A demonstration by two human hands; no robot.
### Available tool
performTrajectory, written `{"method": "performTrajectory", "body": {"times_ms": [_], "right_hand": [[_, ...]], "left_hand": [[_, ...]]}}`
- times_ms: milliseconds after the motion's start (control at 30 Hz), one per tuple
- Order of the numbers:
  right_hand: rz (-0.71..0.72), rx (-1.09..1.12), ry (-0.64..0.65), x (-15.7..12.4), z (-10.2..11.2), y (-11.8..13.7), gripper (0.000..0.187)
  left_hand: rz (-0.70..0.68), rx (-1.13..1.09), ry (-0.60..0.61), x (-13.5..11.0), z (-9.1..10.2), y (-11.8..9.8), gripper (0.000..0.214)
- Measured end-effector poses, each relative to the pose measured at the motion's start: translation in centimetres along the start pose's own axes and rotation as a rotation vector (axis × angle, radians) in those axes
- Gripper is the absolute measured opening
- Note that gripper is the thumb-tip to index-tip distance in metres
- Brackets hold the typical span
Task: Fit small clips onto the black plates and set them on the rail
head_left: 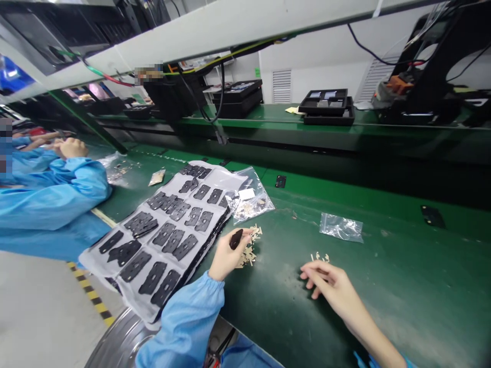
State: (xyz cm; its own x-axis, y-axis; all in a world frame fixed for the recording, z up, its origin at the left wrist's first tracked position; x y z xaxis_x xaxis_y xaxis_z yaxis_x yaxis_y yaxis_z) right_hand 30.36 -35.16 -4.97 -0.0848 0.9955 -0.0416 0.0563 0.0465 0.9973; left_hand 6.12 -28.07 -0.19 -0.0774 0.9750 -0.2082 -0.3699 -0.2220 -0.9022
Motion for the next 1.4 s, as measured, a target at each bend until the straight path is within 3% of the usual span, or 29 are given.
{"method": "performTrajectory", "body": {"times_ms": [233,367,567,633,733,833,967,1067,1233,1400], "right_hand": [[-0.047,0.383,0.105,3.4,-9.0,1.8,0.037],[-0.06,0.486,0.109,4.7,-10.8,1.6,0.028],[0.151,0.033,0.091,6.9,-10.3,0.2,0.015],[0.197,-0.028,0.119,7.3,-10.7,0.1,0.016],[0.309,-0.189,0.119,7.4,-10.6,1.1,0.033],[0.349,-0.313,0.092,6.9,-9.8,2.2,0.027],[0.145,0.069,0.117,5.4,-9.4,1.9,0.021],[0.09,0.256,-0.005,4.2,-7.9,2.0,0.024],[0.154,0.304,-0.214,2.8,-4.1,2.7,0.021],[0.223,0.252,-0.313,1.4,-0.1,3.9,0.018]], "left_hand": [[0.042,-0.067,0.127,-2.1,-1.7,0.0,0.026],[0.032,-0.097,0.121,-2.6,-1.7,0.2,0.023],[0.048,-0.141,-0.048,-2.1,0.9,1.3,0.024],[0.076,-0.175,-0.038,-2.0,1.2,1.8,0.025],[0.115,-0.239,0.002,-1.9,0.9,2.3,0.025],[0.132,-0.301,0.028,-1.8,0.2,2.4,0.023],[0.148,-0.379,0.057,-1.9,-1.7,1.8,0.022],[0.133,-0.42,0.07,-2.3,-3.9,0.5,0.019],[0.093,-0.453,0.122,-3.7,-7.9,-1.9,0.015],[0.092,-0.369,0.295,-4.9,-11.7,-2.9,0.016]]}}
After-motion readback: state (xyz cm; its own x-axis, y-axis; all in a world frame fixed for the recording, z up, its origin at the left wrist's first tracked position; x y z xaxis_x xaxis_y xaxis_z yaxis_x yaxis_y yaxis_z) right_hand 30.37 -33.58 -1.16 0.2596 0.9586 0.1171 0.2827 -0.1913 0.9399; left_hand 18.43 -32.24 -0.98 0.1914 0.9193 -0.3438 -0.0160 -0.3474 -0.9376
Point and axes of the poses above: each hand's wrist, its own x-axis towards the middle knuckle, its own z-axis out of the back of the hand, y = z × x, the point moved 8 cm from there along x, towards the middle knuckle, and after that the axes turned 15 degrees about z, right-handed, at the moved point
